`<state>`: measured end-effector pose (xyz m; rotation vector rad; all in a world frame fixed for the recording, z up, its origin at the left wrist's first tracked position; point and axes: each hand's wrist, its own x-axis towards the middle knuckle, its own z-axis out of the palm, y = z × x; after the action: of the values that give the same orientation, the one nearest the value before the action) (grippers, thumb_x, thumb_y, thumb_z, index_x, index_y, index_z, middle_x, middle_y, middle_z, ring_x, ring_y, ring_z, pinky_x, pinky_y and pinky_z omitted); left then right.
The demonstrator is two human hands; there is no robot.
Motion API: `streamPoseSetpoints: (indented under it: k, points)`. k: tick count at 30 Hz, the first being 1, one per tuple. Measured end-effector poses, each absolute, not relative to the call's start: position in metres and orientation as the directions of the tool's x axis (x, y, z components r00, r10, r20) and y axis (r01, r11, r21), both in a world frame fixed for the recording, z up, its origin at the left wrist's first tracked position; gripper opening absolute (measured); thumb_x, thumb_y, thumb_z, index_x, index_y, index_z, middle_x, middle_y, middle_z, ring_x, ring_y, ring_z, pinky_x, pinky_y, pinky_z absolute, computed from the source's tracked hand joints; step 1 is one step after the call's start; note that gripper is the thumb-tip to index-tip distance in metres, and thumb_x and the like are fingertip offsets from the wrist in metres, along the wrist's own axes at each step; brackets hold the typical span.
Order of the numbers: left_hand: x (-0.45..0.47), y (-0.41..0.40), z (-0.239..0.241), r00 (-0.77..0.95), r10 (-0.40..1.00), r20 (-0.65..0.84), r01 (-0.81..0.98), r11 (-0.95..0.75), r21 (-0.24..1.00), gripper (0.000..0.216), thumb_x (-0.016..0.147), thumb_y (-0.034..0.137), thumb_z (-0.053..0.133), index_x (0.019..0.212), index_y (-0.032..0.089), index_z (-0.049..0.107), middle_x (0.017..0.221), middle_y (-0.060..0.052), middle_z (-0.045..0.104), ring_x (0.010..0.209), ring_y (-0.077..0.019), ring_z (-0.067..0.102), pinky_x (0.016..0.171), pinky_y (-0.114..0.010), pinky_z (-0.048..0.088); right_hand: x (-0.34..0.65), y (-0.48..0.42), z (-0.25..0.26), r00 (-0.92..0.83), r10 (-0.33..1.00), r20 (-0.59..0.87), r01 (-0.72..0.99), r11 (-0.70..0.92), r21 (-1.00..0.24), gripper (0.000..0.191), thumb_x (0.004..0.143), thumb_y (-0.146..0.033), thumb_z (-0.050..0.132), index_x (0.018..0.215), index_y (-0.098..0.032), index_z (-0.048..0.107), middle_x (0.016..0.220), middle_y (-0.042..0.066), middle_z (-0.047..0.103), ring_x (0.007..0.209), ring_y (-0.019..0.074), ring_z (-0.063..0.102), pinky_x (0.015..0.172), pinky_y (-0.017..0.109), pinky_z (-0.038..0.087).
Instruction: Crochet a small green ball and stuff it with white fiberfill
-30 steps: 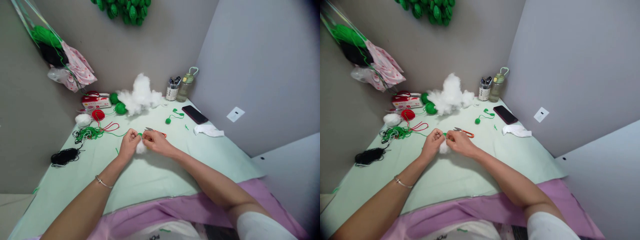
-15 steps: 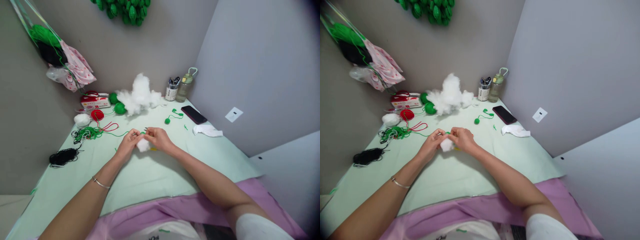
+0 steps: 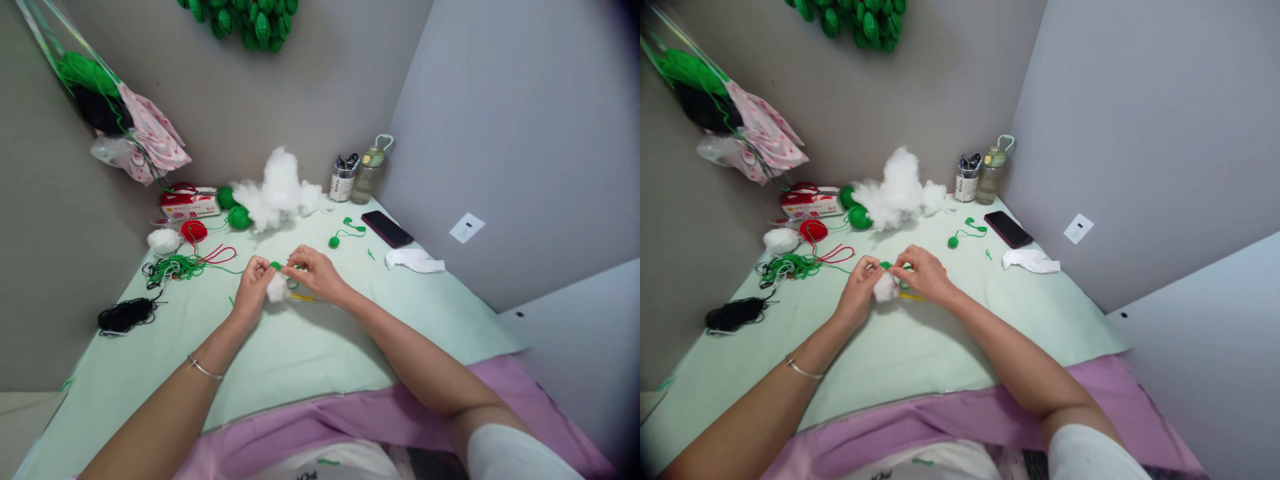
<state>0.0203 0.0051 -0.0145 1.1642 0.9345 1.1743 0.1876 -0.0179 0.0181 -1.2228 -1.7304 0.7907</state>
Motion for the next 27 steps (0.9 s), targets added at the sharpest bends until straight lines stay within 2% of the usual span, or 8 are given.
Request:
streamPoseSetpoints:
  k: [2, 5, 8, 10, 12, 17, 21, 27]
  points:
    - [0.021, 0.003, -0.014, 0.194, 0.98, 0.033, -0.205, 0.007, 0.979, 0.042, 0.071, 0.045, 0.082, 0.084, 0.023, 0.048, 0.063, 0.008, 0.051, 0.052, -0.0102, 0.048, 0.052, -0.022, 0.035, 0.19, -0.017, 0.021, -0.169, 0.937, 0.304, 0.257, 0.34, -0.905, 0.024, 0.086, -0.035, 0.065, 0.068, -0.019, 0.057, 0.104, 0.007, 0.067, 0.091, 0.0166, 0.057, 0.08, 0.029, 0.044]
    - [0.023, 0.001, -0.014, 0.204, 0.979, 0.019, -0.221, 0.027, 0.975, 0.042, 0.071, 0.043, 0.084, 0.082, 0.022, 0.05, 0.064, 0.007, 0.053, 0.054, -0.0103, 0.049, 0.053, -0.022, 0.036, 0.19, -0.019, 0.024, -0.249, 0.936, 0.248, -0.003, 0.255, -0.967, 0.026, 0.087, -0.039, 0.06, 0.073, -0.021, 0.046, 0.106, 0.007, 0.068, 0.075, 0.0133, 0.06, 0.069, 0.029, 0.047]
    - [0.022, 0.001, -0.015, 0.175, 0.984, -0.011, -0.24, 0.054, 0.969, 0.036, 0.072, 0.037, 0.083, 0.081, 0.021, 0.052, 0.066, 0.007, 0.053, 0.056, -0.0097, 0.049, 0.054, -0.021, 0.037, 0.191, -0.021, 0.022, -0.212, 0.952, 0.22, 0.213, 0.265, -0.941, 0.012, 0.089, -0.033, 0.053, 0.092, -0.023, 0.048, 0.102, 0.003, 0.067, 0.06, 0.0101, 0.051, 0.06, 0.027, 0.042]
    - [0.021, 0.002, -0.015, 0.155, 0.987, -0.032, -0.26, 0.072, 0.963, 0.033, 0.072, 0.035, 0.081, 0.082, 0.021, 0.053, 0.068, 0.007, 0.055, 0.057, -0.0096, 0.051, 0.054, -0.021, 0.038, 0.192, -0.02, 0.018, -0.175, 0.95, 0.257, 0.412, 0.308, -0.858, 0.014, 0.086, -0.024, 0.054, 0.1, -0.023, 0.052, 0.097, 0.001, 0.065, 0.064, 0.0115, 0.05, 0.066, 0.027, 0.04]
    - [0.02, 0.003, -0.015, 0.144, 0.988, -0.049, -0.281, 0.088, 0.956, 0.031, 0.072, 0.033, 0.08, 0.082, 0.021, 0.053, 0.071, 0.006, 0.057, 0.059, -0.0097, 0.053, 0.055, -0.021, 0.04, 0.192, -0.019, 0.014, -0.191, 0.942, 0.276, 0.493, 0.335, -0.803, 0.014, 0.082, -0.018, 0.058, 0.094, -0.023, 0.056, 0.088, -0.001, 0.063, 0.072, 0.0141, 0.05, 0.073, 0.029, 0.038]
    - [0.019, 0.002, -0.015, 0.173, 0.981, -0.09, -0.314, 0.141, 0.939, 0.03, 0.07, 0.029, 0.082, 0.078, 0.019, 0.055, 0.068, 0.006, 0.058, 0.058, -0.0087, 0.054, 0.055, -0.019, 0.043, 0.185, -0.016, 0.006, -0.205, 0.939, 0.274, 0.529, 0.342, -0.776, 0.007, 0.082, -0.017, 0.061, 0.078, -0.022, 0.057, 0.078, 0.0, 0.058, 0.081, 0.0173, 0.049, 0.076, 0.029, 0.033]
    - [0.02, 0.002, -0.014, 0.258, 0.959, -0.114, -0.335, 0.2, 0.921, 0.029, 0.072, 0.031, 0.082, 0.079, 0.019, 0.058, 0.07, 0.003, 0.064, 0.061, -0.0126, 0.063, 0.058, -0.023, 0.051, 0.184, -0.016, 0.004, -0.122, 0.963, 0.239, 0.518, 0.267, -0.813, 0.008, 0.082, -0.024, 0.063, 0.075, -0.021, 0.059, 0.066, -0.004, 0.052, 0.067, 0.014, 0.043, 0.068, 0.028, 0.029]
    - [0.022, 0.001, -0.009, 0.355, 0.931, -0.085, -0.373, 0.224, 0.901, 0.026, 0.075, 0.031, 0.083, 0.089, 0.015, 0.069, 0.09, -0.006, 0.075, 0.079, -0.0178, 0.071, 0.074, -0.03, 0.06, 0.193, -0.011, 0.006, -0.002, 0.983, 0.181, 0.375, 0.169, -0.912, 0.025, 0.082, -0.038, 0.059, 0.066, -0.021, 0.053, 0.057, -0.006, 0.045, 0.056, 0.0105, 0.037, 0.058, 0.026, 0.027]
